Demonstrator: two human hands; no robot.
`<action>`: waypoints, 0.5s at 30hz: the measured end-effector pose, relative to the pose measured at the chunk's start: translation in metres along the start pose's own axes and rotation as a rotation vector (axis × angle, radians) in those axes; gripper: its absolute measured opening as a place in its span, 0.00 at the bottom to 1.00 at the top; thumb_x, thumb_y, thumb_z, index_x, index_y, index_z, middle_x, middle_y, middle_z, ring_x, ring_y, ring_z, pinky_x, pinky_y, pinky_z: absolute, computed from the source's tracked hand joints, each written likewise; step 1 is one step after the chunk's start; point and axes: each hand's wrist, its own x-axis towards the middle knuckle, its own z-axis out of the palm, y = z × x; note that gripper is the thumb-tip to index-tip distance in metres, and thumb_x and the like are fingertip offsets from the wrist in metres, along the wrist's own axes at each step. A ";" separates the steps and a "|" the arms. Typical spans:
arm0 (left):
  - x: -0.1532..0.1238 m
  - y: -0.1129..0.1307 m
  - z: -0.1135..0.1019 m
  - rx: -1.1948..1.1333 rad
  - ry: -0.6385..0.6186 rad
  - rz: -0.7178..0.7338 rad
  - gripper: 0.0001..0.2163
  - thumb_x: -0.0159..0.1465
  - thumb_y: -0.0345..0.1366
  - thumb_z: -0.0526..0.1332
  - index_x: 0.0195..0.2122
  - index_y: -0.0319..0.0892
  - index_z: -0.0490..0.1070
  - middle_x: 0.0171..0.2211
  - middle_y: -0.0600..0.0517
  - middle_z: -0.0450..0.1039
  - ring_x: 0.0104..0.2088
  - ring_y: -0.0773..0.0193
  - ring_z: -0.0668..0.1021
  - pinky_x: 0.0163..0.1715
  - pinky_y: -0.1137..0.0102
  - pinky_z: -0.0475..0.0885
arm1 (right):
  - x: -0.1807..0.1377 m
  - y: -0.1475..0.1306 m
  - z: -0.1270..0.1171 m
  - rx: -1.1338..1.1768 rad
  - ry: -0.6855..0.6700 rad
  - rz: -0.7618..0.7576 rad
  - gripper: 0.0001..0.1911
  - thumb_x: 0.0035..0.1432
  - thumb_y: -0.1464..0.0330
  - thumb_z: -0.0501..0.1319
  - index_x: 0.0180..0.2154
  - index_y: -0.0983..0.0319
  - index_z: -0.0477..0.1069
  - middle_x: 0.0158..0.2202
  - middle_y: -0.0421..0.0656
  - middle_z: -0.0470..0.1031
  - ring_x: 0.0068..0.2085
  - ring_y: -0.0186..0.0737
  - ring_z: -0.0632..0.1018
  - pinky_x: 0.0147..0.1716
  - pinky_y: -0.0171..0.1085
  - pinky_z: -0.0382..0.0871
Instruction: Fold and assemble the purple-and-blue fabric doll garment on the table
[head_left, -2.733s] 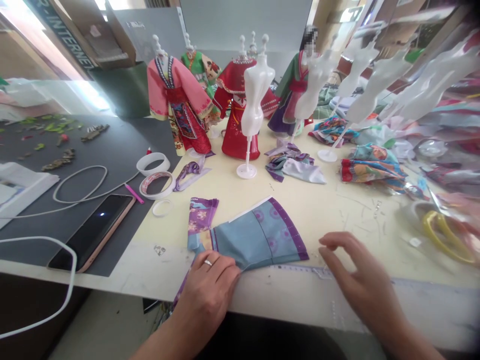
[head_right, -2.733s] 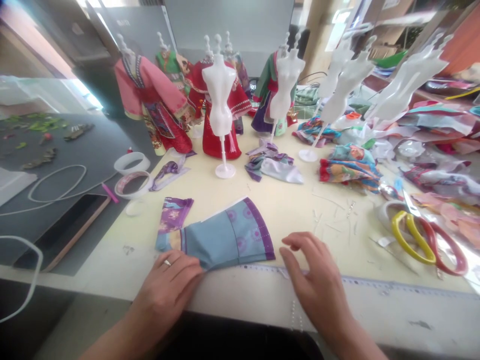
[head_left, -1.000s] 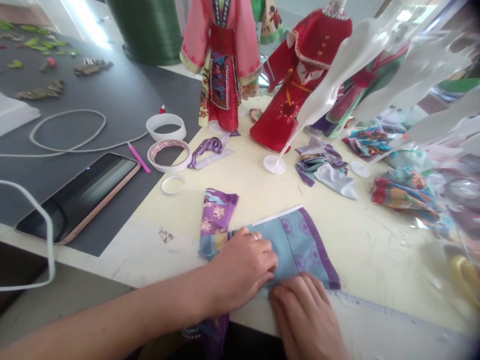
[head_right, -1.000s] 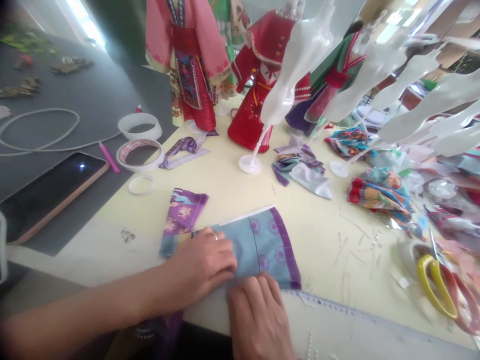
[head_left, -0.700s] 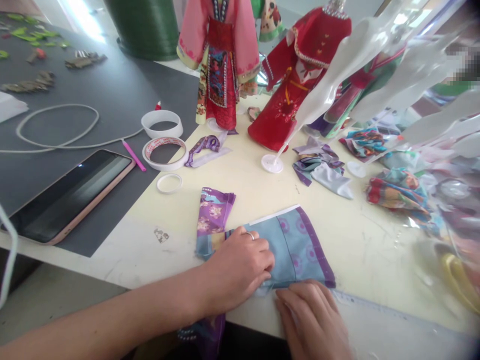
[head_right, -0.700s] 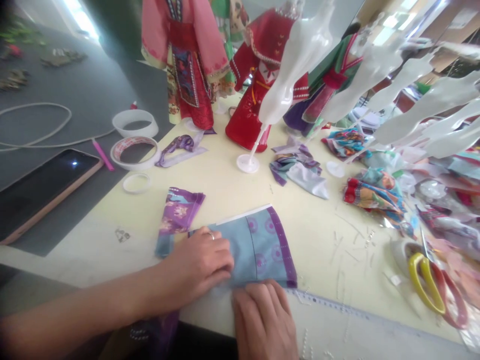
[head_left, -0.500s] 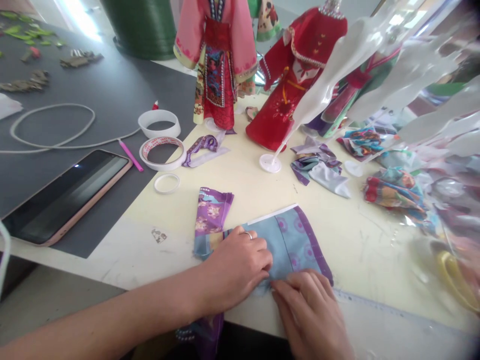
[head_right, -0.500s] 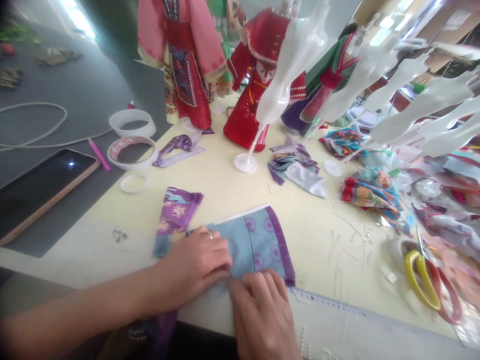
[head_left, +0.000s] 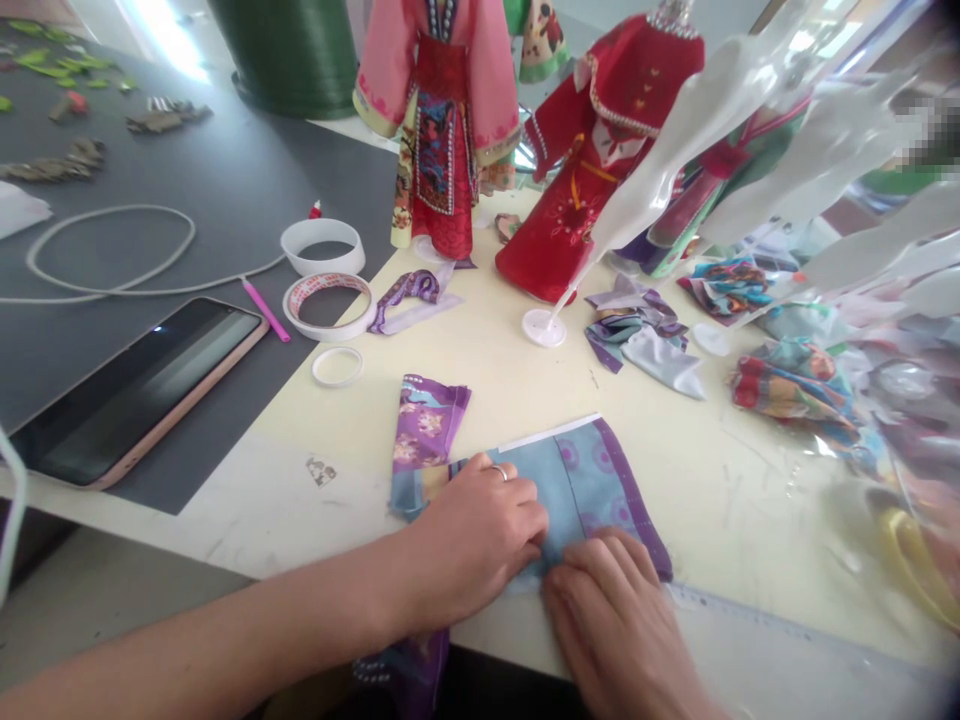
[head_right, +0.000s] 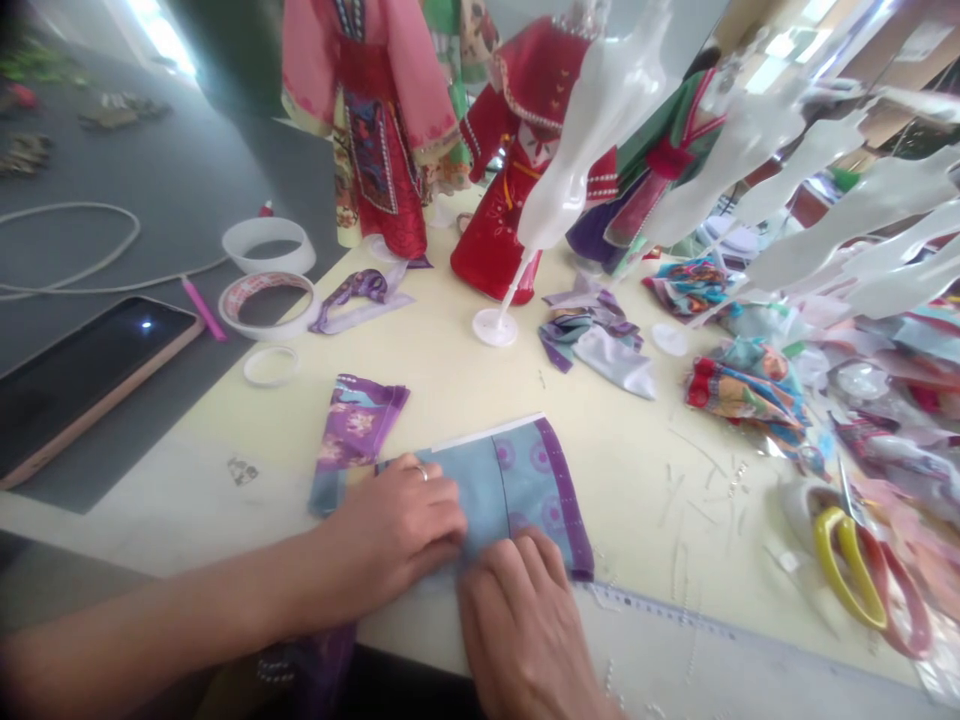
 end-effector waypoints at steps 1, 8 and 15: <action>0.000 0.000 0.000 0.001 -0.001 0.001 0.07 0.64 0.32 0.54 0.28 0.41 0.65 0.28 0.53 0.68 0.34 0.62 0.67 0.35 0.66 0.57 | -0.002 0.000 0.001 -0.009 0.018 -0.010 0.09 0.56 0.79 0.52 0.29 0.64 0.68 0.27 0.42 0.64 0.31 0.39 0.65 0.33 0.41 0.58; 0.000 0.000 -0.002 -0.017 -0.018 -0.004 0.06 0.63 0.32 0.55 0.29 0.42 0.67 0.29 0.54 0.68 0.36 0.62 0.68 0.35 0.66 0.57 | -0.013 0.005 -0.001 -0.071 0.184 -0.016 0.08 0.57 0.77 0.54 0.35 0.62 0.69 0.30 0.43 0.67 0.34 0.40 0.69 0.37 0.42 0.62; 0.001 0.000 -0.002 -0.022 -0.026 -0.011 0.07 0.63 0.32 0.54 0.28 0.42 0.67 0.28 0.53 0.68 0.34 0.62 0.67 0.35 0.66 0.56 | -0.005 0.006 -0.004 -0.051 0.111 -0.003 0.11 0.55 0.79 0.54 0.37 0.62 0.71 0.30 0.43 0.67 0.32 0.39 0.69 0.36 0.42 0.62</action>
